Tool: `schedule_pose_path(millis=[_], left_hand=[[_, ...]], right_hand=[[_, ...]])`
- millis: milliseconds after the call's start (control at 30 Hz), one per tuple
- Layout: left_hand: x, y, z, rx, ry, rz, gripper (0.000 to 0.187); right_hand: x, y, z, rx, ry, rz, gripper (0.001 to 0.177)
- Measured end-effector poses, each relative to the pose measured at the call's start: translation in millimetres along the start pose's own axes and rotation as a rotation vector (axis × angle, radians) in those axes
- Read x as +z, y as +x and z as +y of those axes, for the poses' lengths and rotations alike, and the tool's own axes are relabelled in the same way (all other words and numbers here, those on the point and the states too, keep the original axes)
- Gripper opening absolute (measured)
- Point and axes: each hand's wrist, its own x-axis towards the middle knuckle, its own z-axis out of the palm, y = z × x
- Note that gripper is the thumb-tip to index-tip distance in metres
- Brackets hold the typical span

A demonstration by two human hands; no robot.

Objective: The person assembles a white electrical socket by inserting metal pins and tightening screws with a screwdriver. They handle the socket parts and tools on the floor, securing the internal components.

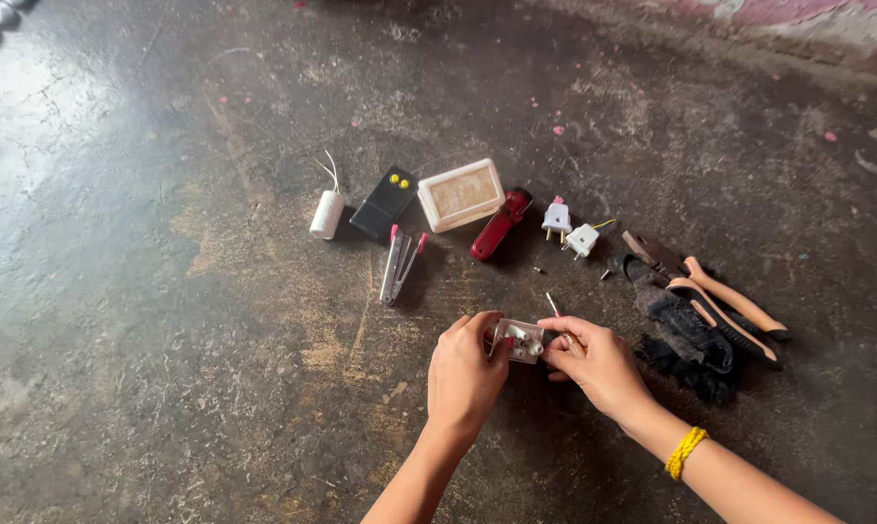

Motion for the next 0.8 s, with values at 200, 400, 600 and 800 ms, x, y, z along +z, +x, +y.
schedule_pose_path(millis=[200, 400, 600, 800], left_hand=[[-4, -5, -7, 0.089, 0.059, 0.013, 0.039], [-15, -10, -13, 0.434, 0.038, 0.017, 0.049], [-18, 6, -15, 0.458, 0.158, -0.076, 0.039], [-17, 17, -27, 0.605, 0.256, -0.117, 0.04]], right_hand=[[8, -11, -19, -0.118, -0.255, 0.074, 0.045], [12, -28, -49, -0.426, -0.472, 0.028, 0.049], [12, -23, -62, -0.421, -0.608, -0.02, 0.029], [9, -20, -59, -0.411, -0.668, -0.031, 0.028]])
